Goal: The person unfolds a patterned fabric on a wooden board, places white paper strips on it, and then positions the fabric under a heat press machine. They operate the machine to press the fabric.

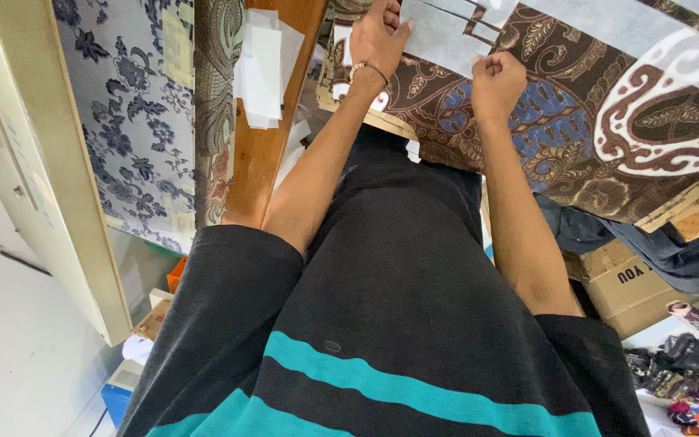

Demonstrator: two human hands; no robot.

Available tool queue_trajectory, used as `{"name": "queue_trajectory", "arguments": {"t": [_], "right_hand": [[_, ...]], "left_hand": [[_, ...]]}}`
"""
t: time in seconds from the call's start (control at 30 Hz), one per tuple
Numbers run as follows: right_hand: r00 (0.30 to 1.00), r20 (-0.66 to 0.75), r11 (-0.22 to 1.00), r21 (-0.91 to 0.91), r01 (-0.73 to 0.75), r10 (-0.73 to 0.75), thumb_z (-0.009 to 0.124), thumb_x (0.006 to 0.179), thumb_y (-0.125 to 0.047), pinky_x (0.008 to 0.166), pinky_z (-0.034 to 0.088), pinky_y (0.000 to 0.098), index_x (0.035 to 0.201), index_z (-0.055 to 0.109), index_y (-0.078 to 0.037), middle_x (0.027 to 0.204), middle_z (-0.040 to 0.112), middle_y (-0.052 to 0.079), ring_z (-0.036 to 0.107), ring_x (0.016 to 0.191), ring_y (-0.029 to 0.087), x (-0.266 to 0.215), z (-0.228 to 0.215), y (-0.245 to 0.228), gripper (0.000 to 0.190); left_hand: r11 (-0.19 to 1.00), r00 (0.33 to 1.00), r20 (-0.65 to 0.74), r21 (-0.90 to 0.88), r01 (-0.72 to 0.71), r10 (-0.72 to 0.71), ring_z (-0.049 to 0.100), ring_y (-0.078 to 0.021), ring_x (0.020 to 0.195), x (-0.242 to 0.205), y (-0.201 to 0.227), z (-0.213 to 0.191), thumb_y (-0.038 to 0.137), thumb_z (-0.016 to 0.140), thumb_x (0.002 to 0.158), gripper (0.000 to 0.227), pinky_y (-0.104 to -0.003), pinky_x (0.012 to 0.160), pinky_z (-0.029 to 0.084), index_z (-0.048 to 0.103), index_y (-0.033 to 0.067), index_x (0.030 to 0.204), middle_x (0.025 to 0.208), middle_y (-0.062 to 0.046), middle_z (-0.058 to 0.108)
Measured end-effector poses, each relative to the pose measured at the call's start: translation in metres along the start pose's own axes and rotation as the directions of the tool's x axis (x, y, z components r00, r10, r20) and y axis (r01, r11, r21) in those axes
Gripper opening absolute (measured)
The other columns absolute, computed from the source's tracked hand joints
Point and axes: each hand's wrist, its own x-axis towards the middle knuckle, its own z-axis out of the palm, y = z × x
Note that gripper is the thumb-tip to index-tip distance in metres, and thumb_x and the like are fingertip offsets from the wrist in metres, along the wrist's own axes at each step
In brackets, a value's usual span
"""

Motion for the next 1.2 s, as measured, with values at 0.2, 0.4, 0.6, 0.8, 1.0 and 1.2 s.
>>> {"name": "queue_trajectory", "arguments": {"t": [0.2,0.4,0.6,0.8,1.0,1.2], "right_hand": [[0.998,-0.026,0.996,-0.069,0.063,-0.065,0.081,0.084,-0.009,0.057,0.046,0.0279,0.073,0.066,-0.001,0.062,0.060,0.001,0.055,0.057,0.009,0.000,-0.003,0.004,0.021],[0.989,-0.080,0.991,-0.049,0.121,-0.125,0.080,0.088,-0.008,0.062,0.048,0.0297,0.082,0.065,0.000,0.070,0.062,0.007,0.056,0.064,0.014,-0.004,-0.029,0.049,0.018],[0.927,-0.358,0.967,-0.253,0.013,-0.107,0.079,0.087,-0.012,0.067,0.052,0.0347,0.089,0.066,-0.002,0.076,0.066,0.010,0.063,0.069,0.020,-0.049,-0.149,0.160,0.016],[0.725,-0.665,0.797,-0.332,-0.505,0.182,0.086,0.082,-0.036,0.087,0.049,0.0512,0.115,0.065,0.000,0.107,0.062,0.029,0.061,0.098,0.044,-0.095,-0.280,0.242,0.053],[0.555,-0.542,0.659,-0.004,-0.752,0.631,0.084,0.077,-0.057,0.094,0.044,0.0515,0.131,0.054,-0.004,0.130,0.051,0.021,0.052,0.118,0.039,-0.100,-0.328,0.274,0.082],[0.609,-0.542,0.801,0.235,-0.551,0.578,0.076,0.080,-0.026,0.095,0.049,0.0476,0.140,0.042,-0.002,0.127,0.059,0.019,0.061,0.113,0.035,-0.111,-0.333,0.301,0.073]], "left_hand": [[0.999,1.000,0.023,0.045,0.008,-0.009,0.072,-0.0145,0.064,0.000,0.001,-0.001,0.021,0.083,0.080,0.023,-0.032,0.059,0.059,0.068,0.0113,0.094,0.075,-0.001,0.075],[0.993,1.000,-0.012,0.117,0.011,-0.010,0.072,-0.0227,0.072,-0.002,-0.004,-0.004,0.028,0.085,0.078,0.037,-0.037,0.062,0.059,0.065,0.0101,0.103,0.085,-0.007,0.073],[0.972,0.970,-0.170,0.188,-0.142,0.174,0.070,-0.0348,0.098,-0.019,-0.024,-0.048,0.023,0.083,0.088,0.037,-0.045,0.085,0.056,0.065,0.0056,0.115,0.108,-0.015,0.070],[0.931,0.935,-0.214,0.297,-0.213,0.282,0.062,-0.0410,0.103,-0.043,-0.029,-0.087,0.009,0.086,0.086,0.044,-0.048,0.091,0.052,0.059,-0.0022,0.119,0.115,-0.021,0.060],[0.962,0.970,-0.187,0.251,-0.106,0.156,0.067,-0.0335,0.097,-0.058,-0.026,-0.073,0.011,0.082,0.088,0.039,-0.043,0.085,0.055,0.061,0.0008,0.119,0.110,-0.018,0.063],[0.905,0.957,-0.217,0.416,-0.089,0.194,0.067,-0.0331,0.091,-0.057,-0.040,-0.062,0.016,0.084,0.087,0.036,-0.046,0.079,0.053,0.062,0.0021,0.112,0.105,-0.017,0.064]]}}
